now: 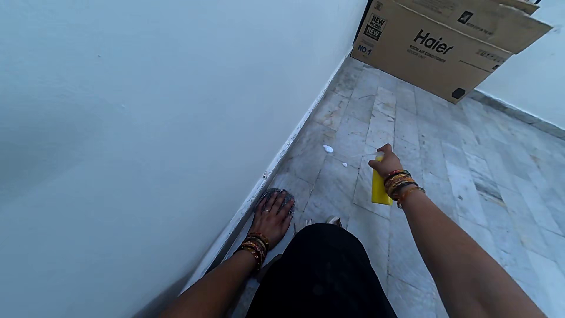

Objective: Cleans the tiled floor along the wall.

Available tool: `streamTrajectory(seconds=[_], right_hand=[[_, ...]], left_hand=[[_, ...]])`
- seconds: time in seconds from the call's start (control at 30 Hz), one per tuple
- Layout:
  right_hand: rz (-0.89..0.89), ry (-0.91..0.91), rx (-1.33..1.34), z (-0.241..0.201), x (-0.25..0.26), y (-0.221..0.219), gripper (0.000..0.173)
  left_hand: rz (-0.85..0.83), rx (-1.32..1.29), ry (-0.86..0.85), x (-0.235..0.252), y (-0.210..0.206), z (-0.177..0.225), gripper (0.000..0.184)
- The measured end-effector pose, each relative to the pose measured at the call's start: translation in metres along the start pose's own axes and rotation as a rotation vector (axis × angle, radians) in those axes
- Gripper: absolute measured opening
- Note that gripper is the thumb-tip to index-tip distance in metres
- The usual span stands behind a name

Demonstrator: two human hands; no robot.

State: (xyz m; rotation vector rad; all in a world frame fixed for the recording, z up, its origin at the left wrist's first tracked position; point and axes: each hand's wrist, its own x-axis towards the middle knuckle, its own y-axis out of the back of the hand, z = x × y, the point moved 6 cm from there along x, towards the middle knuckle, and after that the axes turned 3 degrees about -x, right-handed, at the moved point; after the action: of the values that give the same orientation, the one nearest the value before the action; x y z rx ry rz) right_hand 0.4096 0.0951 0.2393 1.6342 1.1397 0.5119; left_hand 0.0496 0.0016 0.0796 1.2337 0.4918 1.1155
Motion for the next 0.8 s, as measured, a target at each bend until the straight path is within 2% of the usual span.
streamTrajectory(seconds=[0.13,0.33,0.47,0.57,0.7,0.8], right_hand=[[-0.013,-0.003,-0.024,0.000,-0.002,-0.002,0.063],[-0.070,0.053,-0.100,-0.002,-0.011,-0.010,0.061],[-0.132,0.075,-0.156,-0.002,-0.023,-0.031,0.058],[-0.118,0.116,-0.096,-0.003,-0.040,-0.051,0.054],[-0.297,0.149,-0.168,-0.007,-0.044,-0.076,0.067],[-0.302,0.184,-0.209,-0.010,-0.051,-0.079,0.068]], left_hand=[[-0.058,-0.012,0.021,0.001,0.000,-0.001,0.049],[-0.028,-0.044,0.017,0.001,0.000,-0.001,0.048],[-0.083,-0.032,0.036,0.000,-0.001,-0.001,0.049],[-0.011,-0.020,0.003,0.000,0.000,0.000,0.048],[0.021,-0.012,-0.017,0.000,0.000,0.000,0.048],[0.046,-0.009,-0.021,0.000,-0.001,-0.001,0.048]])
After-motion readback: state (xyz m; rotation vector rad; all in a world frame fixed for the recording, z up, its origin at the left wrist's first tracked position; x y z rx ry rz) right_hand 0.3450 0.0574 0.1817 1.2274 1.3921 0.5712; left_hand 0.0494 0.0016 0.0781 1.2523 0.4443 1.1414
